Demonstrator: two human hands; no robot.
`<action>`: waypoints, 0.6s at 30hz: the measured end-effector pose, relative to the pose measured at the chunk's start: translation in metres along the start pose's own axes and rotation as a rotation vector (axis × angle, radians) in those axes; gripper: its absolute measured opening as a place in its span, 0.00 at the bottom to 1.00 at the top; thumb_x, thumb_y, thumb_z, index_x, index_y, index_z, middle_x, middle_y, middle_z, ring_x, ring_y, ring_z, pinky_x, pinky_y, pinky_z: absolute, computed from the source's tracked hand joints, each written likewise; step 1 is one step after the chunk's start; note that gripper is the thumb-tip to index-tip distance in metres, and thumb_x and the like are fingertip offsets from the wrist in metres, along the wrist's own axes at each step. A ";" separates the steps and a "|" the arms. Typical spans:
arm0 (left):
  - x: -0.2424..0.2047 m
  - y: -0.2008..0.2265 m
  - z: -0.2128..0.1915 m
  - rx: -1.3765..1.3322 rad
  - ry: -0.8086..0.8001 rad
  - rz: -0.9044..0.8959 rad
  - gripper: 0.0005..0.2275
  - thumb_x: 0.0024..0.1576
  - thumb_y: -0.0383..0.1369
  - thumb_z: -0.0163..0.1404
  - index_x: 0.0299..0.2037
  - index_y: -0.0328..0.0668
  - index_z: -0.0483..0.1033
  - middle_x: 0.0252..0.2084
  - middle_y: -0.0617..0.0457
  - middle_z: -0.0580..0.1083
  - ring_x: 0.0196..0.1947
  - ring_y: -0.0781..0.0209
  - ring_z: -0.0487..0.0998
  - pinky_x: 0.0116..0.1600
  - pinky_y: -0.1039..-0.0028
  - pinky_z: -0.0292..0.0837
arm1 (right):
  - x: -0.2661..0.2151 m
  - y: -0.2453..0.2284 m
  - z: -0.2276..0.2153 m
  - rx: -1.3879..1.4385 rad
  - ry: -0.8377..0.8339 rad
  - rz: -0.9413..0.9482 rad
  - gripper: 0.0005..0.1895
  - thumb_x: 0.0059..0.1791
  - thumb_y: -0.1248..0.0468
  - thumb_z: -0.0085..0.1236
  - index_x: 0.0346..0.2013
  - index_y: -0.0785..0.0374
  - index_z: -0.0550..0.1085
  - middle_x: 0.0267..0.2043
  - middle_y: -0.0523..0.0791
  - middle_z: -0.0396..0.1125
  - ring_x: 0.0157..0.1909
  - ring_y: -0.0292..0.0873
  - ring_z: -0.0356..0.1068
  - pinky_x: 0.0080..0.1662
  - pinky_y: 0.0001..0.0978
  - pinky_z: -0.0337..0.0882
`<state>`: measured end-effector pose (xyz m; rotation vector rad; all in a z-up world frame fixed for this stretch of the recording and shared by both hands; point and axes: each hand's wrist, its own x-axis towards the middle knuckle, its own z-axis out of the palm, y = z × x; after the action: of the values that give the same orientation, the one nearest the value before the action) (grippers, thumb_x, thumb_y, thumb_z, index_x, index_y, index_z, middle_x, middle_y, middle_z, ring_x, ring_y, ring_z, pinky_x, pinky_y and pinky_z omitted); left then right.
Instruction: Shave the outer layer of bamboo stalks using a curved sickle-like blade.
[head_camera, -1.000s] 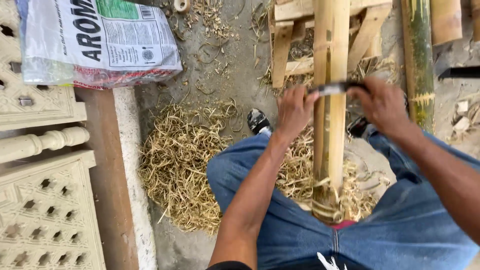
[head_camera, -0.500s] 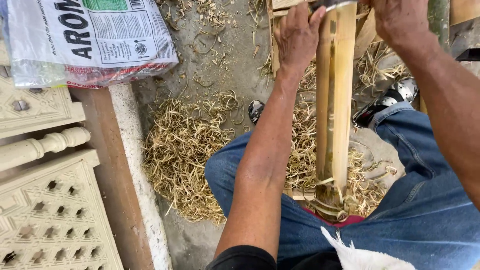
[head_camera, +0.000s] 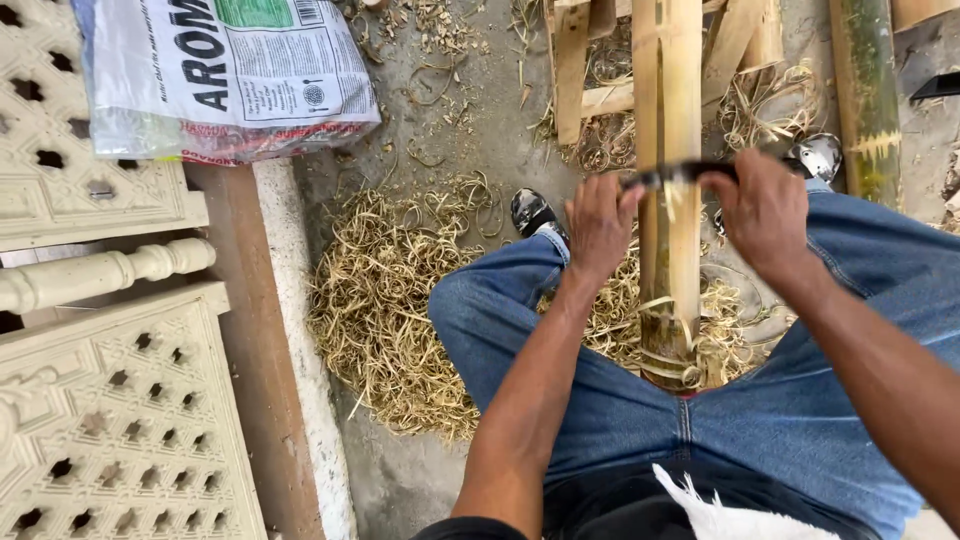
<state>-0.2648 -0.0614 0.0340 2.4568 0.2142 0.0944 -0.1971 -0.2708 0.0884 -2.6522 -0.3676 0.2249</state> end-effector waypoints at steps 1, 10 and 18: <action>-0.023 0.005 -0.007 0.003 0.002 0.002 0.14 0.68 0.48 0.37 0.42 0.47 0.67 0.35 0.54 0.65 0.36 0.59 0.64 0.44 0.59 0.59 | -0.024 -0.003 0.000 0.002 0.003 -0.001 0.22 0.61 0.48 0.55 0.34 0.63 0.70 0.26 0.43 0.66 0.20 0.39 0.54 0.23 0.34 0.59; -0.121 0.014 -0.077 -0.223 -0.519 -0.178 0.17 0.63 0.50 0.45 0.40 0.43 0.68 0.33 0.53 0.67 0.36 0.59 0.67 0.47 0.61 0.59 | -0.124 -0.003 -0.003 0.063 -0.781 0.328 0.24 0.52 0.39 0.41 0.38 0.51 0.76 0.14 0.42 0.62 0.14 0.39 0.59 0.20 0.38 0.63; 0.077 -0.008 -0.006 -0.031 -0.107 0.011 0.16 0.68 0.48 0.40 0.37 0.45 0.70 0.33 0.53 0.69 0.35 0.58 0.69 0.50 0.57 0.63 | 0.086 -0.010 -0.037 0.125 -0.259 0.019 0.23 0.56 0.43 0.46 0.49 0.55 0.78 0.20 0.43 0.64 0.13 0.41 0.55 0.16 0.37 0.57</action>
<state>-0.1912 -0.0378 0.0349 2.4244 0.1508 -0.0284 -0.1095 -0.2526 0.1178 -2.5083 -0.3962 0.5817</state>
